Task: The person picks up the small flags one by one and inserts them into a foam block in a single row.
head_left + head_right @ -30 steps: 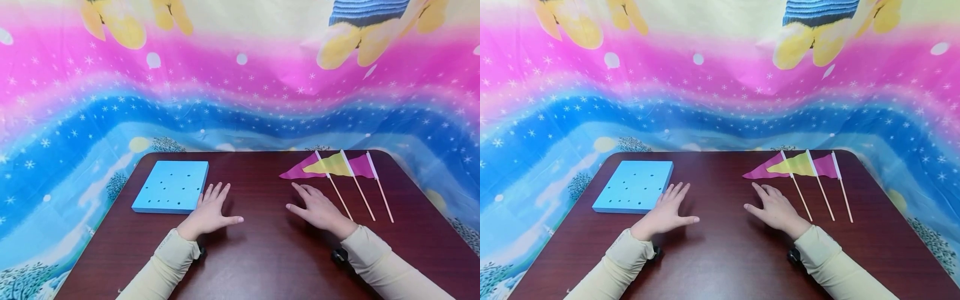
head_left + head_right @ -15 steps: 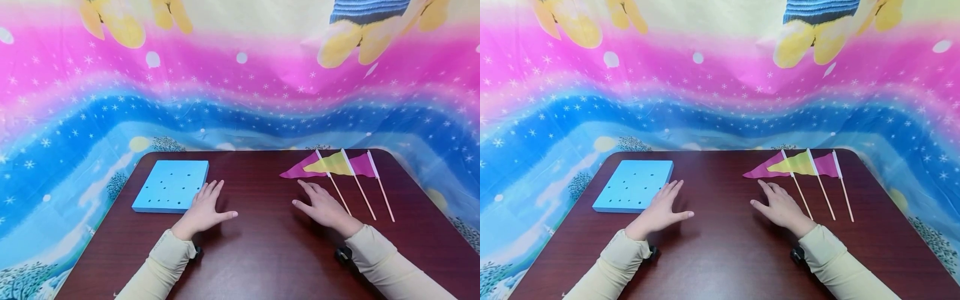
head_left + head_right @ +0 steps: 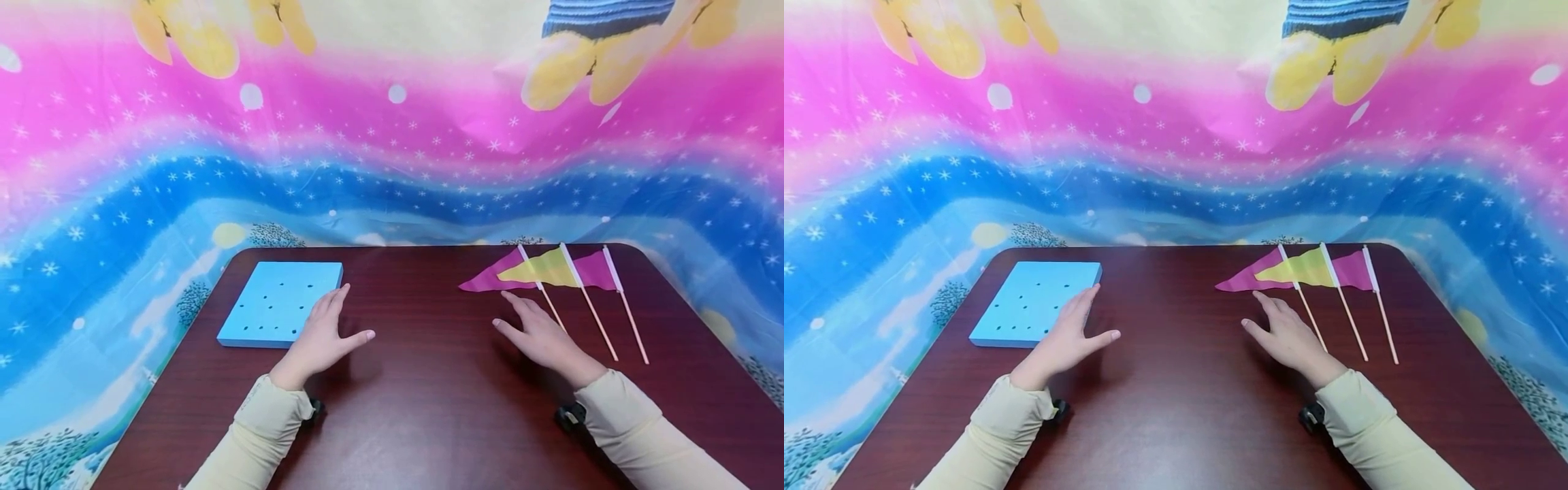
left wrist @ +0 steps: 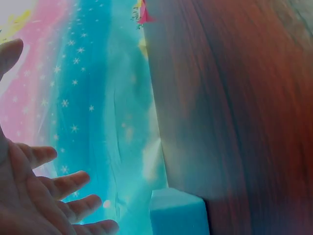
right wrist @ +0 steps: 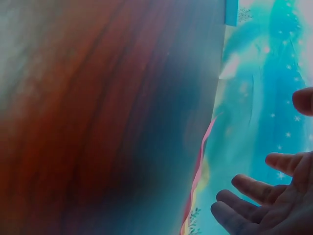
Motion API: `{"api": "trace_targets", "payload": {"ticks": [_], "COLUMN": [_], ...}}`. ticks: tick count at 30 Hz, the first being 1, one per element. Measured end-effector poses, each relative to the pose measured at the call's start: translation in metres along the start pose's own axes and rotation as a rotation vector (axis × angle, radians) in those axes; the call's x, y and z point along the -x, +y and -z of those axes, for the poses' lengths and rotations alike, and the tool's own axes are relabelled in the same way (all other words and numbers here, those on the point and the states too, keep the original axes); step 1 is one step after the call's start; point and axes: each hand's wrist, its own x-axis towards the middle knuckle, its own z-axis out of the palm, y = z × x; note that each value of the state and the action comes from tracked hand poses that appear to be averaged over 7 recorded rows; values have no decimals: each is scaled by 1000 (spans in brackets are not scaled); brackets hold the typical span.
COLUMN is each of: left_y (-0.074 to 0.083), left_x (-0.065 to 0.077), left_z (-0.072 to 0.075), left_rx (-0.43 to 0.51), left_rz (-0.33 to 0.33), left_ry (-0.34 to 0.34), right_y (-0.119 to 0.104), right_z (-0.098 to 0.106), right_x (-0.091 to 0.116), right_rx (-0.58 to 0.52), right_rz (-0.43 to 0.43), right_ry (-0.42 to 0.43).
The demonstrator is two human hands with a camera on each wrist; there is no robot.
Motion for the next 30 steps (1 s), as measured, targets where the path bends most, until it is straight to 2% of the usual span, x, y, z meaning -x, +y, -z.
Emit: {"api": "trace_targets", "payload": {"ticks": [5, 15, 21, 30], "left_y": [-4, -18, -31, -48], "left_x": [1, 6, 9, 6], "left_z": [5, 12, 20, 34], "left_rx": [33, 62, 126, 215], "left_rz": [31, 96, 155, 178], "left_ry": [45, 91, 132, 183], "right_y": [7, 19, 28, 34], "right_z": [6, 12, 13, 19], "right_x": [1, 4, 7, 9], "right_rx": [-36, -98, -88, -99], "right_rz": [-7, -1, -29, -54], "right_ry": [22, 61, 63, 68]}}
